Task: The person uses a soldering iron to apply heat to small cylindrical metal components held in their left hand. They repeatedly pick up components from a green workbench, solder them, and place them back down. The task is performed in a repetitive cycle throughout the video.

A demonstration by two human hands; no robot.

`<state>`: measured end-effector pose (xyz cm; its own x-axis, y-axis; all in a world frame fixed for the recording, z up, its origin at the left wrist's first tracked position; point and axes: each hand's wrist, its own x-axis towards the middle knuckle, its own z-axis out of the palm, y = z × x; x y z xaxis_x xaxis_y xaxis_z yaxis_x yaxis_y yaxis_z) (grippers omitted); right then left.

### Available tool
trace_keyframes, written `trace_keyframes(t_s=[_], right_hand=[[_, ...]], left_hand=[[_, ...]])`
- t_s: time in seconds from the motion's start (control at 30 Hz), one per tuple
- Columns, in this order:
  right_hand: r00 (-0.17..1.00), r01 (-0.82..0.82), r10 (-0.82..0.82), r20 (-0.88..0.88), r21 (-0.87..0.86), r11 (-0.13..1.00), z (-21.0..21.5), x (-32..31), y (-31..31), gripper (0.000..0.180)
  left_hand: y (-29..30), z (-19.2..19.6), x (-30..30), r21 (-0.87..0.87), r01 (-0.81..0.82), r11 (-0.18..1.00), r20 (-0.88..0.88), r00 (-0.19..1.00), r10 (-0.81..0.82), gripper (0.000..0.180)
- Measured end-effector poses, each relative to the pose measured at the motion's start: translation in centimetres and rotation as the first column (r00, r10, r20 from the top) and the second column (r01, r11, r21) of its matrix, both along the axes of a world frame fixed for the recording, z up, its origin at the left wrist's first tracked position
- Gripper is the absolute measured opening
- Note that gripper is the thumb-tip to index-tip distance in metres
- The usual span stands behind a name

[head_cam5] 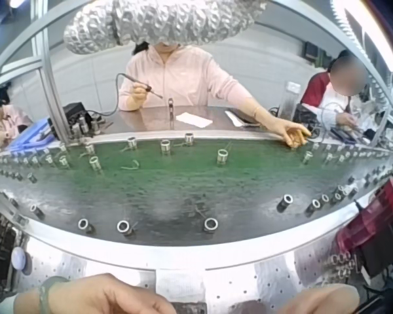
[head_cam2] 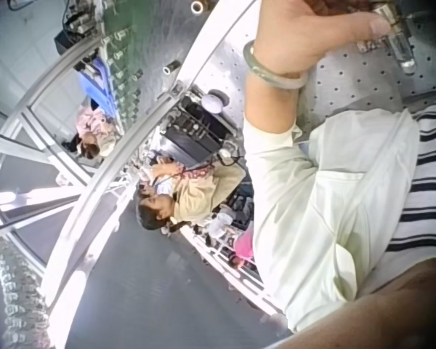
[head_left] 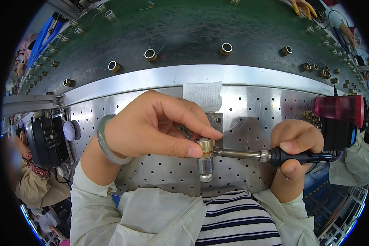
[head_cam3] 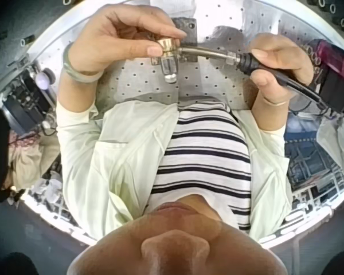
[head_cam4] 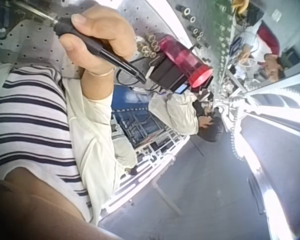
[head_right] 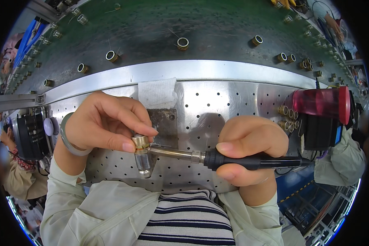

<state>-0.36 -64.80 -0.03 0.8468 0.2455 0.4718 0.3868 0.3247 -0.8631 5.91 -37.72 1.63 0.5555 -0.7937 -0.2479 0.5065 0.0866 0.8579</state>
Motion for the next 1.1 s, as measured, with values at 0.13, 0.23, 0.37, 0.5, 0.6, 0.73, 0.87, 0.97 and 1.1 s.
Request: trace_keyframes(t_s=[0.13, 0.23, 0.37, 0.5, 0.6, 0.73, 0.87, 0.97, 1.1], right_hand=[[0.999, -0.02, 0.02, 0.035, -0.002, 1.0, 0.0, 0.3, 0.2, 0.028], [0.998, -0.014, 0.016, 0.06, -0.02, 1.0, -0.2, 0.4, 0.3, 0.028], [0.998, -0.016, 0.018, 0.054, -0.026, 1.0, -0.3, 0.4, 0.2, 0.028], [0.999, -0.007, 0.007, 0.042, -0.016, 1.0, -0.1, 0.3, 0.2, 0.025], [0.999, 0.04, -0.04, -0.003, 0.05, 0.998, -0.4, 0.1, 0.0, 0.023], [0.99, 0.133, -0.129, -0.055, 0.083, 0.988, -0.3, -0.2, 0.1, 0.024], [0.947, 0.315, -0.31, -0.082, 0.064, 0.947, -0.4, -0.2, 1.0, 0.032], [0.924, 0.361, -0.343, -0.168, 0.088, 0.929, -0.2, -1.0, 0.4, 0.037], [0.921, 0.358, -0.355, -0.158, -0.011, 0.934, 0.0, -1.5, -0.3, 0.037]], left_hand=[[0.0, -0.2, 0.0, -0.014, 0.005, 1.0, -0.024, 1.0, -0.006, 0.034], [0.0, -0.2, 0.1, -0.013, 0.012, 1.0, -0.036, 0.999, -0.012, 0.033], [-0.3, -0.5, 0.0, -0.027, 0.008, 1.0, -0.045, 0.999, -0.01, 0.034], [-0.2, -0.6, 0.2, -0.044, 0.014, 0.999, -0.061, 0.998, -0.016, 0.033], [-0.4, -1.0, 0.4, -0.07, 0.028, 0.997, -0.063, 0.998, -0.033, 0.033], [-0.3, -1.7, 0.5, -0.134, 0.056, 0.989, -0.076, 0.995, -0.066, 0.035], [0.8, -1.3, 1.5, -0.067, -0.03, 0.997, -0.057, 0.998, 0.026, 0.031], [2.8, 0.8, 3.5, 0.046, -0.339, 0.94, 0.066, 0.94, 0.336, 0.03], [11.0, 0.8, 8.6, 0.351, -0.727, 0.59, 0.648, 0.643, 0.407, 0.025]])
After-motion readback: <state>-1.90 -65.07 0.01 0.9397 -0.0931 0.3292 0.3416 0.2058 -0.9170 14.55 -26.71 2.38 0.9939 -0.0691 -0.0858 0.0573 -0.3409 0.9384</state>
